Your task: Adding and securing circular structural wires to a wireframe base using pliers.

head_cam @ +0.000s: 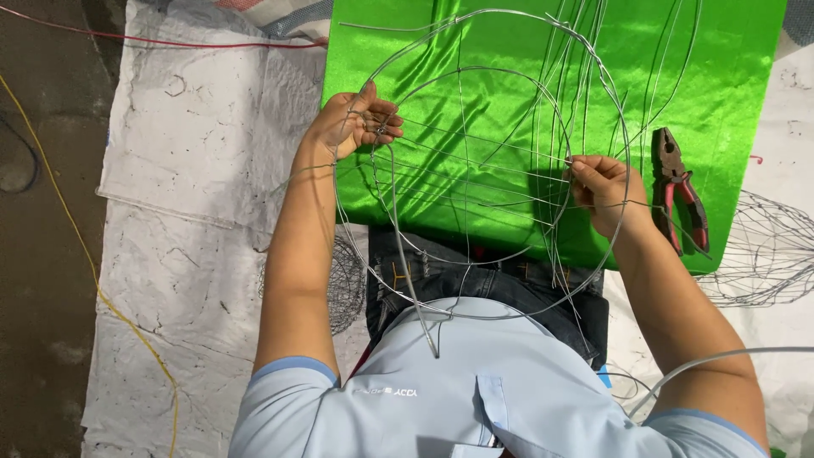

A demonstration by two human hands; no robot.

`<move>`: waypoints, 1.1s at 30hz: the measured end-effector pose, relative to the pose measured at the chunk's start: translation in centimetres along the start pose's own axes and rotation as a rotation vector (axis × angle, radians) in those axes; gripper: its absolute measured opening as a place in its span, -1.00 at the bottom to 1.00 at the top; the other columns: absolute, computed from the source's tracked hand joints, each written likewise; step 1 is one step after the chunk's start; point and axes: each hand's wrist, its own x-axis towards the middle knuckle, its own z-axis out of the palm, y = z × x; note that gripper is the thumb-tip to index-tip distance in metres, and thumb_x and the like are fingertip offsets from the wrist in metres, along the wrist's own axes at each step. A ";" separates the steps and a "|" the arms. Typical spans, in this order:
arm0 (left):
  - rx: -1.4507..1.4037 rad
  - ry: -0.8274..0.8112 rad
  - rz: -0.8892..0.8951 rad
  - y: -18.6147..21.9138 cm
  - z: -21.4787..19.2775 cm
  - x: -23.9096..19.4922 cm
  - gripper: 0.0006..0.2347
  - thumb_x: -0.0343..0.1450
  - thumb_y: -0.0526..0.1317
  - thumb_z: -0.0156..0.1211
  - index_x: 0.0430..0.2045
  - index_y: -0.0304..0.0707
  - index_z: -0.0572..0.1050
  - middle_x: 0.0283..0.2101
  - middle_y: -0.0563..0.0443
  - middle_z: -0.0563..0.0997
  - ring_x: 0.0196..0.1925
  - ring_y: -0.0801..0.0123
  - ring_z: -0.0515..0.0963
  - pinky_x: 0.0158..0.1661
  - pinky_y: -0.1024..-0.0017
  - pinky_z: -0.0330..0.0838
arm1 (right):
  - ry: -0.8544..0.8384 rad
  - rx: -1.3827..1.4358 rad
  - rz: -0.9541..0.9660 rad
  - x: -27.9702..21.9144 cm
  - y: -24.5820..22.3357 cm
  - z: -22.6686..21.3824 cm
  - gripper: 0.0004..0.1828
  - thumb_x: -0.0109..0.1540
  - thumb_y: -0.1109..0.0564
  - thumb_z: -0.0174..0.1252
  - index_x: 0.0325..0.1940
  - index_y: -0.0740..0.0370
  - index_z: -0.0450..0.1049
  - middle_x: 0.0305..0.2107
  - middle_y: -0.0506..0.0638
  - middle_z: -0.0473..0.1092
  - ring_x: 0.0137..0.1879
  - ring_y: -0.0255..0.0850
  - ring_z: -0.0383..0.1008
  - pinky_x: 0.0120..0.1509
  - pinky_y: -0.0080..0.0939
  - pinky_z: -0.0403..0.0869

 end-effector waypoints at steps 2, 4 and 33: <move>0.004 0.004 -0.005 0.0 0.0 0.0 -0.51 0.40 0.06 0.18 -0.19 -0.60 0.57 -0.23 -0.38 0.70 -0.29 0.03 0.76 -0.33 0.37 0.71 | -0.003 0.009 -0.004 -0.1 -0.1 0.2 -0.96 0.33 0.16 0.23 -0.23 0.10 0.53 -0.52 -0.10 0.34 -0.52 -0.36 0.20 -0.46 -0.36 0.10; 0.008 0.008 -0.011 -0.5 -0.2 0.3 -0.51 0.38 0.05 0.24 -0.18 -0.60 0.56 -0.22 -0.39 0.70 -0.30 0.05 0.75 -0.33 0.39 0.71 | -0.005 0.017 -0.007 0.0 0.4 0.4 -0.96 0.33 0.17 0.22 -0.22 0.11 0.53 -0.49 -0.08 0.39 -0.51 -0.37 0.22 -0.46 -0.38 0.10; 0.141 -0.150 0.089 0.6 0.4 0.6 -0.83 0.40 -0.30 0.42 -0.30 -0.49 0.59 -0.34 -0.34 0.70 -0.29 -0.01 0.75 -0.31 0.17 0.72 | -0.007 0.111 0.060 -1.7 -1.1 0.8 -0.84 0.33 0.15 0.26 -0.08 0.29 0.52 -0.52 -0.09 0.38 -0.50 -0.39 0.40 -0.51 -0.51 0.30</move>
